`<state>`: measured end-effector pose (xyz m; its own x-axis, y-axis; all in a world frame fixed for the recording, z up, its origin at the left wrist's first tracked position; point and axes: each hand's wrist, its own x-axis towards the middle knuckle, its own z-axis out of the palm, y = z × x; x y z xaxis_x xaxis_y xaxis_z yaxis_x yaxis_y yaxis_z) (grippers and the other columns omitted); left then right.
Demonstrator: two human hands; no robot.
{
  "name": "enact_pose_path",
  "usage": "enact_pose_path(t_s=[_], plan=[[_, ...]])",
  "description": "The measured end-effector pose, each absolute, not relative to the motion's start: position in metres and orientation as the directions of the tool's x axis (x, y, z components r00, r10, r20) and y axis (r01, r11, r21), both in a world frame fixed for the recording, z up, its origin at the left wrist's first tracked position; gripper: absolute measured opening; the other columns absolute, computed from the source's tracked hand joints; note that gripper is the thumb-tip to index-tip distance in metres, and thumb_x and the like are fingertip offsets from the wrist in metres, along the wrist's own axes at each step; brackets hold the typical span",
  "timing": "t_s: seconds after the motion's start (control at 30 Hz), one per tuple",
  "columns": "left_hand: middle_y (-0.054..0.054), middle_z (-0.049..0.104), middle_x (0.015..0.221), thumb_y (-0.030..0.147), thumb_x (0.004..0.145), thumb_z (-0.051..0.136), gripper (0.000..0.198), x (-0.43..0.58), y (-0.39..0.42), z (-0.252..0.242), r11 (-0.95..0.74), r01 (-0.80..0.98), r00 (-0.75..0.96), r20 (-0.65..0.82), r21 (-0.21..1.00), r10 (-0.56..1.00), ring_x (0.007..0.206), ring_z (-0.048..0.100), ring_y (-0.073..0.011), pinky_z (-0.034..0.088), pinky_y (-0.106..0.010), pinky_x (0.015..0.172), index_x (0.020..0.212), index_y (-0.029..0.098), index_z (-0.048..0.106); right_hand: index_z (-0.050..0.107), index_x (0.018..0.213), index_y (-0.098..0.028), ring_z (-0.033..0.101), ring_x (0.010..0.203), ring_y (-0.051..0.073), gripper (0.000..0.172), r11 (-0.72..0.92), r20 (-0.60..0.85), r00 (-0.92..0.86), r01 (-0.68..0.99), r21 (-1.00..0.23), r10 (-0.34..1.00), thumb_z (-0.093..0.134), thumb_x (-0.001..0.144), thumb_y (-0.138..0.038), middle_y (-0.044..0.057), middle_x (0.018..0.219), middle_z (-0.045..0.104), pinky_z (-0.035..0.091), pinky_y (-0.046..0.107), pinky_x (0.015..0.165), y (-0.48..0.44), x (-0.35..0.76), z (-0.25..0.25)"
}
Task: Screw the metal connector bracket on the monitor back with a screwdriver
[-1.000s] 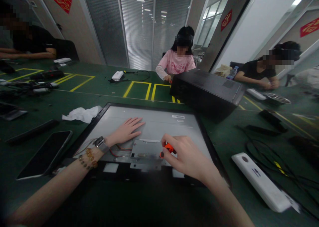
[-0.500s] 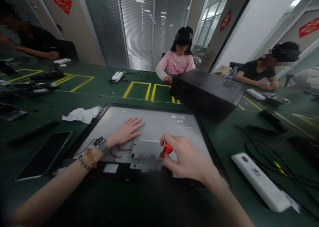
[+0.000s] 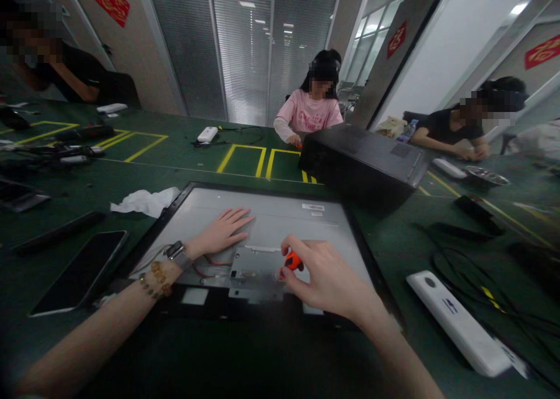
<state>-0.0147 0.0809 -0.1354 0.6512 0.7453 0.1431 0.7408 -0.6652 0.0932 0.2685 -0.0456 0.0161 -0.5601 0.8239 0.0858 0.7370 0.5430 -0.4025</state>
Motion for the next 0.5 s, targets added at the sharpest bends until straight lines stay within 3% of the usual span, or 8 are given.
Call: enact_pose_path(t_s=[0.2,0.5], plan=[[-0.005,0.03,0.158,0.056,0.102,0.033,0.054,-0.0158,0.0829,-0.1399,-0.672,0.736,0.654,0.17,0.081,0.737,0.142,0.031,-0.0277,0.022,-0.046,0.115,0.149,0.03,0.035,0.051,0.095,-0.022,0.062,0.073,0.019,0.011,0.556,0.106,-0.572,0.712,-0.429,0.814,0.053,0.085,-0.017,0.0,0.079,0.066,0.043,0.031,0.069,-0.0462,0.2671,0.0178],[-0.006,0.031,0.157,0.056,0.102,0.032,0.055,-0.0156,0.0824,-0.1396,-0.669,0.739,0.651,0.166,0.081,0.74,0.142,0.031,-0.0282,0.021,-0.046,0.115,0.149,0.028,0.036,0.05,0.093,-0.023,0.06,0.072,0.018,0.007,0.545,0.159,-0.538,0.704,-0.456,0.828,0.052,0.087,-0.021,0.001,0.079,0.065,0.044,0.031,0.07,-0.0459,0.2737,0.0193]])
